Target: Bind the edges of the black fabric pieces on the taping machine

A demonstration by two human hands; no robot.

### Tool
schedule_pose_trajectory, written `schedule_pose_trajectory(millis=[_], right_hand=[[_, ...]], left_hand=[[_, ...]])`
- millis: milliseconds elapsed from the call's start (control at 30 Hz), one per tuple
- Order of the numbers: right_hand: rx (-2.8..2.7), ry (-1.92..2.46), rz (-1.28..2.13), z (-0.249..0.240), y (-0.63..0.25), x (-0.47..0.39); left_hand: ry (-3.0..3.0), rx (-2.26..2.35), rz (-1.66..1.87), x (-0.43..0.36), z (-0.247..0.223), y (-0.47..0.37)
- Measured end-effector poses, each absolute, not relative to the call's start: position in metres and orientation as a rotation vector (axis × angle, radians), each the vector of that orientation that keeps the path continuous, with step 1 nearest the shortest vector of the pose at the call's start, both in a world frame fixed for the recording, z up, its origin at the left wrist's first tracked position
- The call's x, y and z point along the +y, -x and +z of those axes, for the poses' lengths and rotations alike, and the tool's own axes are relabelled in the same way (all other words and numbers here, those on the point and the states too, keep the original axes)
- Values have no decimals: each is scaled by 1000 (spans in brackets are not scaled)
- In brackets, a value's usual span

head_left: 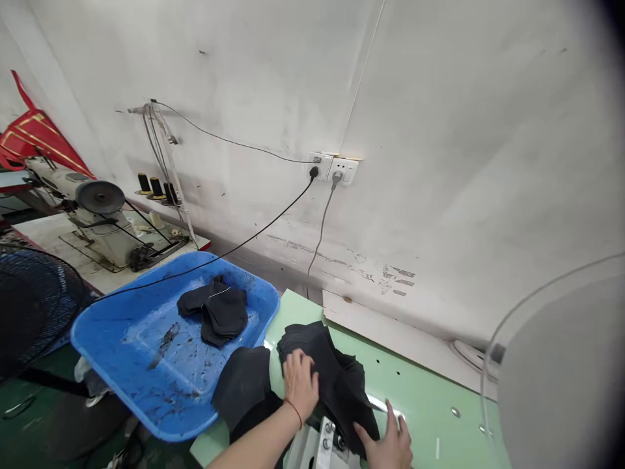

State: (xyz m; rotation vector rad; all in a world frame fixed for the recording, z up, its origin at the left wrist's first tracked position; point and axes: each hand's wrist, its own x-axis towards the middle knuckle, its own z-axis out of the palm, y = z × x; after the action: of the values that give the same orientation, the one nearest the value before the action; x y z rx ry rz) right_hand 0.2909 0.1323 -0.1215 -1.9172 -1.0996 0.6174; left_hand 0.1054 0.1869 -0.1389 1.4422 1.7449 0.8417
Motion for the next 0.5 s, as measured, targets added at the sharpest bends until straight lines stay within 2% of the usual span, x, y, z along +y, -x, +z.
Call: schedule_pose_trajectory(millis=[233,400,500], right_hand=[[-1223,2019,752,-128,-301,170],[-1089,2209,606,-121,-288,194],[-1093,2151,516,-109,-277,187]], left_hand=[[-1623,1674,481,183,-161,-139],[-1737,1664,384,188,-154,-125],[-1913,1634,385,188,-140,-86]])
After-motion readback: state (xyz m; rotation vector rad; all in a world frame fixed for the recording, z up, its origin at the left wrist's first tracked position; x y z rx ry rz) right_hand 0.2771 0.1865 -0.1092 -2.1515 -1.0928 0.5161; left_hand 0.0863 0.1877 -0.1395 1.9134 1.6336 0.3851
